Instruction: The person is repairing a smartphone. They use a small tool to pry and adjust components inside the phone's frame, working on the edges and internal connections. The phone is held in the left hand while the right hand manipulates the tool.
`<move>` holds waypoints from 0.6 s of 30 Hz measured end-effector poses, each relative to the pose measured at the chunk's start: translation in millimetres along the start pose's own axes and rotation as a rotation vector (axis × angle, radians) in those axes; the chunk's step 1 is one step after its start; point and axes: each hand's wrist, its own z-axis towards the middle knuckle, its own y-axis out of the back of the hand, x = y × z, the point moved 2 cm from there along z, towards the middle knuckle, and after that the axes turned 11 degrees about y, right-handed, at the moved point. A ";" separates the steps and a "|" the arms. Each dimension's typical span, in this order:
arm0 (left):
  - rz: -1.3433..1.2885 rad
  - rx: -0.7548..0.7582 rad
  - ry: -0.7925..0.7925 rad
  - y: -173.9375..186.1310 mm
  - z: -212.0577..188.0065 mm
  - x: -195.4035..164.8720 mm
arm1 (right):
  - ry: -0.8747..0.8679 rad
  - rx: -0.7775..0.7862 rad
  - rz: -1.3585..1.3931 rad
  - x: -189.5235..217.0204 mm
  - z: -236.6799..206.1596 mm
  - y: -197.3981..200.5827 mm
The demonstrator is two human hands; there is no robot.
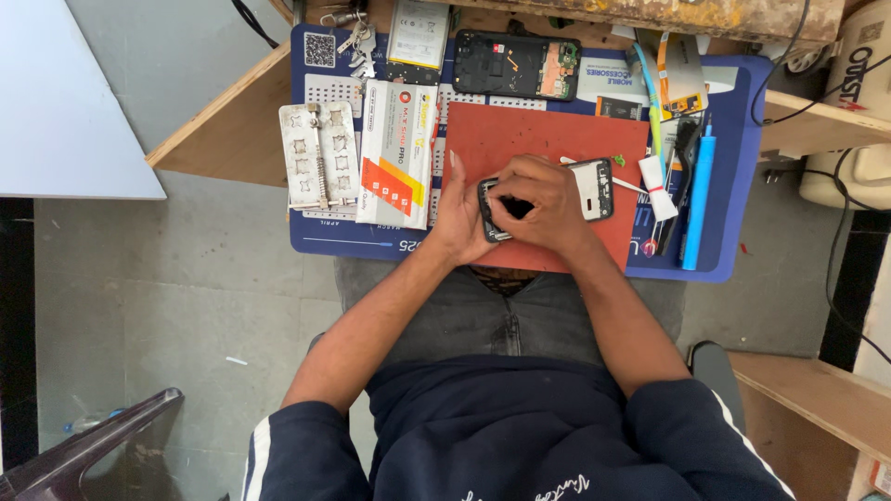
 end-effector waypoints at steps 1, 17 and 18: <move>-0.002 -0.004 -0.001 0.2 0.5 0.1 | -0.019 -0.015 -0.015 0.1 -0.3 -1.8; -0.005 0.018 -0.021 3.4 1.0 1.6 | 0.024 -0.050 -0.109 3.4 -0.4 -7.5; -0.006 0.014 -0.020 3.3 1.3 1.4 | 0.023 -0.057 -0.113 2.9 -0.1 -7.2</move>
